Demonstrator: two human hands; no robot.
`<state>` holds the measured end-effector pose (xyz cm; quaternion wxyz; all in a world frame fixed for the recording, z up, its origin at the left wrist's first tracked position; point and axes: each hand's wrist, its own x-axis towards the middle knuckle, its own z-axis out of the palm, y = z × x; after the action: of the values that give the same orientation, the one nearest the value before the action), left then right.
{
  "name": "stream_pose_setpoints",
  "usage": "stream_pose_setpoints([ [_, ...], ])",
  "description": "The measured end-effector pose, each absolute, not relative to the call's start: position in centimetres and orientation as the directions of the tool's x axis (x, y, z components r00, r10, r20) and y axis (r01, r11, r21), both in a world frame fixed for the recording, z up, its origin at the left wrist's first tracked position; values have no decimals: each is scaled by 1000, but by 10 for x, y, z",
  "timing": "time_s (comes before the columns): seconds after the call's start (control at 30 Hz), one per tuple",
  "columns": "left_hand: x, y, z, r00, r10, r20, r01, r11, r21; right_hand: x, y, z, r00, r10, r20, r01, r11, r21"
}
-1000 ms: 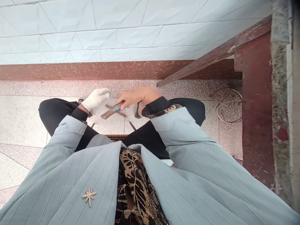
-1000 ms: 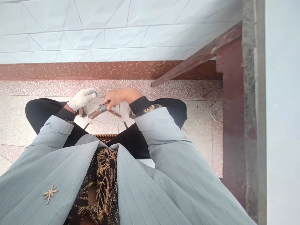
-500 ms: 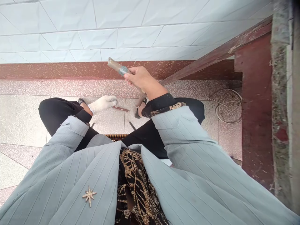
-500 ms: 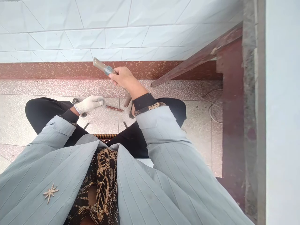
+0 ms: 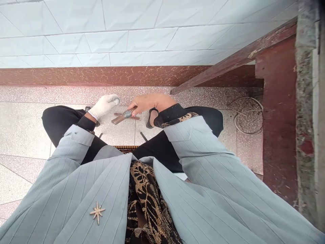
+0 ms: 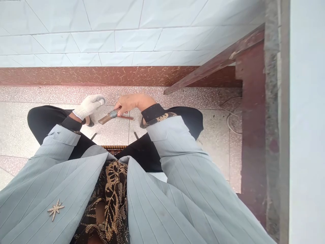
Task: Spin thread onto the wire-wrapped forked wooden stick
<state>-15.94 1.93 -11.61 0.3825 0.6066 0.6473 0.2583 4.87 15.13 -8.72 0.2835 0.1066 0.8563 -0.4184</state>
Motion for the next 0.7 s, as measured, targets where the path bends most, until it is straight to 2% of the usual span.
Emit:
stream_pose_setpoints([
  [0.1,-161,20,-123,0,980,-200,562,166,811,51,151,-71,-852,-106,-512,374,560,-739],
  [0.17,-161,21,-128,-7,978,-209,552,178,815,56,154,-62,-870,-43,-490,394,536,-747],
  [0.27,-157,21,-134,-4,980,-200,539,171,825,66,160,-54,-877,208,-432,477,468,-744],
  [0.37,-149,18,-138,59,970,-235,530,169,831,70,162,-54,-809,494,-320,492,268,-828],
  [0.5,-139,14,-141,200,944,-264,515,128,848,58,160,-67,-658,688,-306,449,33,-893],
  [0.57,-136,13,-142,264,931,-253,511,87,855,50,161,-77,-609,725,-321,490,26,-871],
  [0.7,-137,12,-139,346,909,-233,494,35,869,42,166,-95,-606,737,-298,637,226,-737],
])
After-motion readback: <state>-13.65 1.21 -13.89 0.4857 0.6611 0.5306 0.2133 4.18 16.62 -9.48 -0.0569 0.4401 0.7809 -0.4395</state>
